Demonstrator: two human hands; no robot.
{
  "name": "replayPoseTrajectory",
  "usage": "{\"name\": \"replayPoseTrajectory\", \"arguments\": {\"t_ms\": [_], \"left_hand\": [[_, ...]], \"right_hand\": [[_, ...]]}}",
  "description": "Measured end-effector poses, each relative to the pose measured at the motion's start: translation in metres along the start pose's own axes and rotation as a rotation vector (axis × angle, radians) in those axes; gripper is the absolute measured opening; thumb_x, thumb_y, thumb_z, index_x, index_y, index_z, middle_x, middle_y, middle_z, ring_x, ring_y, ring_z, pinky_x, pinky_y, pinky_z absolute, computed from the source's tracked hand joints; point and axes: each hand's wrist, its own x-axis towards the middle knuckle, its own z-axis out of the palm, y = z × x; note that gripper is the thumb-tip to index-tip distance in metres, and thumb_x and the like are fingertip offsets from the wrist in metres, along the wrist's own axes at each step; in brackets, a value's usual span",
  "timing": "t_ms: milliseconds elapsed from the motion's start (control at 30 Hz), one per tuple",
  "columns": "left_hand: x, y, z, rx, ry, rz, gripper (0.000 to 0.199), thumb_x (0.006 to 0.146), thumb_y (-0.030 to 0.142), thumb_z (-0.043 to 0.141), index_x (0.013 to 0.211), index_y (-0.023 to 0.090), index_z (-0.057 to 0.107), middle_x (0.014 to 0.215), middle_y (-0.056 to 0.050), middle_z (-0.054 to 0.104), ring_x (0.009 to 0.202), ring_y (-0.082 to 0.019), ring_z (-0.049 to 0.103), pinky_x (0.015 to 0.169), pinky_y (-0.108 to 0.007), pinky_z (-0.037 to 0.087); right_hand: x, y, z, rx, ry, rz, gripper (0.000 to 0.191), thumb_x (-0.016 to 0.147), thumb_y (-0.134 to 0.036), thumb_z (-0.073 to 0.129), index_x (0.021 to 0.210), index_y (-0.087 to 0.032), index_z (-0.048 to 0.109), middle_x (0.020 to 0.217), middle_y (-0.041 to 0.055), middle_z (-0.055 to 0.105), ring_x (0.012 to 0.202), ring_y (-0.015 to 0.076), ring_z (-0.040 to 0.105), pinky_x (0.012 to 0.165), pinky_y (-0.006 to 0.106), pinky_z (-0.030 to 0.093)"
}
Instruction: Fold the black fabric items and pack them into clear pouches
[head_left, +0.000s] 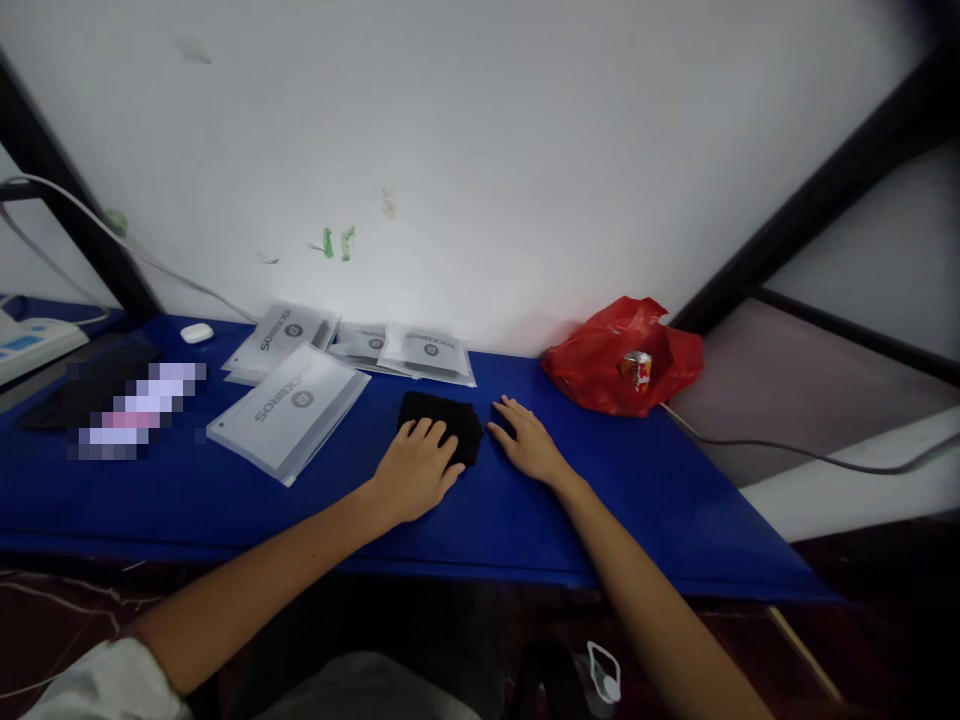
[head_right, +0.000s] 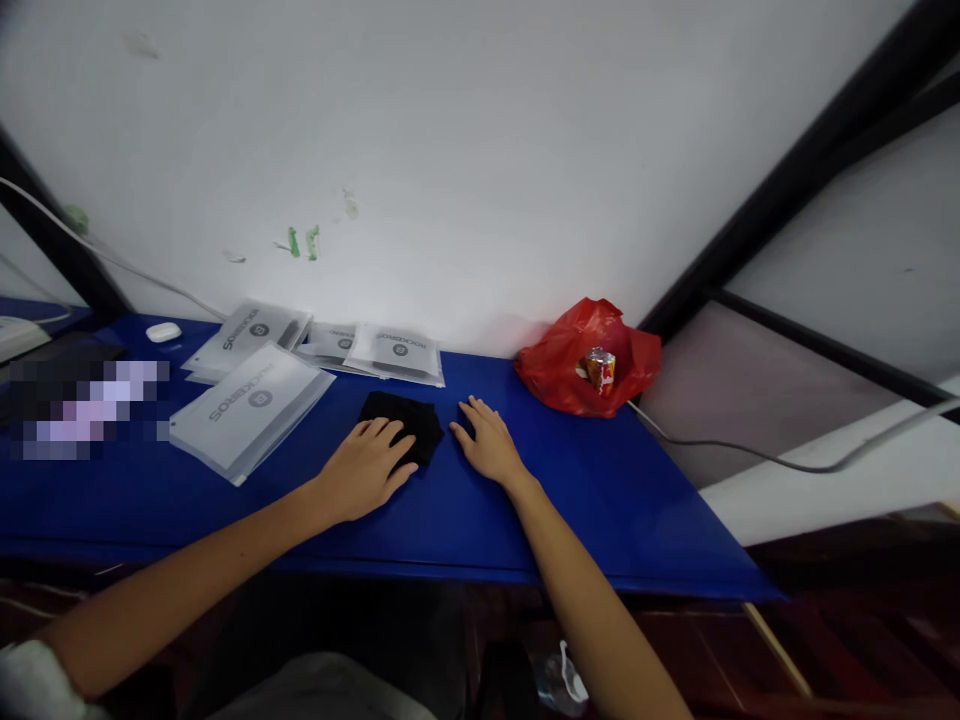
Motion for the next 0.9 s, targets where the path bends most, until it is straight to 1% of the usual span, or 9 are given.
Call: {"name": "replayPoseTrajectory", "arguments": {"t_ms": [100, 200, 300, 400, 500, 633, 700, 800, 900], "left_hand": [[0.0, -0.003, 0.001, 0.038, -0.01, -0.065, 0.041, 0.091, 0.045, 0.044, 0.101, 0.01, 0.062, 0.107, -0.015, 0.062, 0.107, -0.029, 0.053, 0.098, -0.045, 0.037], [-0.001, -0.007, 0.0, 0.057, -0.01, -0.152, 0.046, 0.085, 0.052, 0.051, 0.1, 0.009, 0.062, 0.103, -0.015, 0.062, 0.102, -0.03, 0.055, 0.098, -0.046, 0.037], [0.0, -0.008, -0.002, 0.093, -0.047, -0.178, 0.034, 0.086, 0.038, 0.054, 0.102, 0.008, 0.061, 0.102, -0.015, 0.062, 0.102, -0.029, 0.055, 0.096, -0.044, 0.038], [0.003, -0.005, -0.005, 0.106, -0.098, -0.168, 0.025, 0.09, 0.024, 0.045, 0.099, 0.01, 0.063, 0.099, -0.014, 0.064, 0.099, -0.028, 0.056, 0.088, -0.042, 0.042], [0.006, -0.001, -0.009, 0.073, -0.122, -0.169, 0.03, 0.093, 0.023, 0.039, 0.097, 0.011, 0.066, 0.096, -0.013, 0.065, 0.095, -0.028, 0.057, 0.082, -0.042, 0.044], [0.007, 0.007, -0.014, -0.07, -0.148, -0.184, 0.032, 0.093, 0.031, 0.042, 0.094, 0.013, 0.068, 0.096, -0.011, 0.066, 0.092, -0.025, 0.058, 0.079, -0.037, 0.046], [0.006, 0.012, -0.013, -0.133, -0.162, -0.187, 0.029, 0.093, 0.028, 0.042, 0.095, 0.013, 0.067, 0.095, -0.009, 0.066, 0.09, -0.023, 0.059, 0.078, -0.034, 0.047], [0.007, 0.019, -0.009, -0.128, -0.165, -0.202, 0.023, 0.089, 0.019, 0.044, 0.095, 0.012, 0.065, 0.096, -0.01, 0.065, 0.091, -0.023, 0.059, 0.077, -0.033, 0.048], [0.009, 0.022, -0.01, -0.153, -0.111, -0.239, 0.018, 0.086, 0.016, 0.045, 0.091, 0.012, 0.062, 0.094, -0.011, 0.064, 0.088, -0.023, 0.06, 0.074, -0.033, 0.048]], "right_hand": [[0.0, 0.0, 0.0, -0.002, -0.003, -0.007, 0.052, 0.09, -0.044, 0.044, 0.133, -0.015, 0.049, 0.144, 0.0154, 0.039, 0.136, 0.0276, 0.032, 0.112, 0.049, 0.025], [0.001, 0.001, 0.0, -0.003, 0.004, -0.018, 0.052, 0.09, -0.044, 0.045, 0.133, -0.015, 0.049, 0.144, 0.0157, 0.039, 0.135, 0.0281, 0.033, 0.111, 0.049, 0.026], [0.001, 0.002, 0.001, 0.003, 0.008, -0.022, 0.052, 0.09, -0.044, 0.044, 0.132, -0.015, 0.049, 0.144, 0.0157, 0.04, 0.135, 0.0282, 0.034, 0.111, 0.05, 0.027], [0.0, 0.003, 0.0, 0.004, 0.0, -0.019, 0.052, 0.09, -0.044, 0.044, 0.132, -0.014, 0.049, 0.144, 0.016, 0.04, 0.135, 0.028, 0.033, 0.111, 0.049, 0.027], [-0.001, 0.004, 0.001, 0.015, 0.005, -0.027, 0.052, 0.089, -0.045, 0.045, 0.132, -0.016, 0.049, 0.144, 0.015, 0.04, 0.135, 0.0279, 0.033, 0.111, 0.049, 0.027], [0.0, 0.008, 0.002, 0.044, 0.025, -0.05, 0.05, 0.088, -0.044, 0.047, 0.13, -0.018, 0.051, 0.143, 0.0143, 0.042, 0.134, 0.0281, 0.035, 0.11, 0.05, 0.028], [0.0, 0.008, 0.002, 0.059, 0.04, -0.058, 0.049, 0.088, -0.044, 0.048, 0.128, -0.017, 0.053, 0.141, 0.0149, 0.044, 0.133, 0.0284, 0.037, 0.109, 0.05, 0.03], [-0.002, 0.005, -0.001, 0.087, 0.083, -0.079, 0.044, 0.088, -0.042, 0.048, 0.121, -0.016, 0.058, 0.136, 0.0158, 0.05, 0.128, 0.0274, 0.044, 0.107, 0.048, 0.034], [-0.003, 0.001, -0.006, 0.12, 0.153, -0.097, 0.037, 0.088, -0.039, 0.048, 0.112, -0.016, 0.063, 0.128, 0.0154, 0.057, 0.121, 0.0255, 0.051, 0.104, 0.045, 0.039]]}}
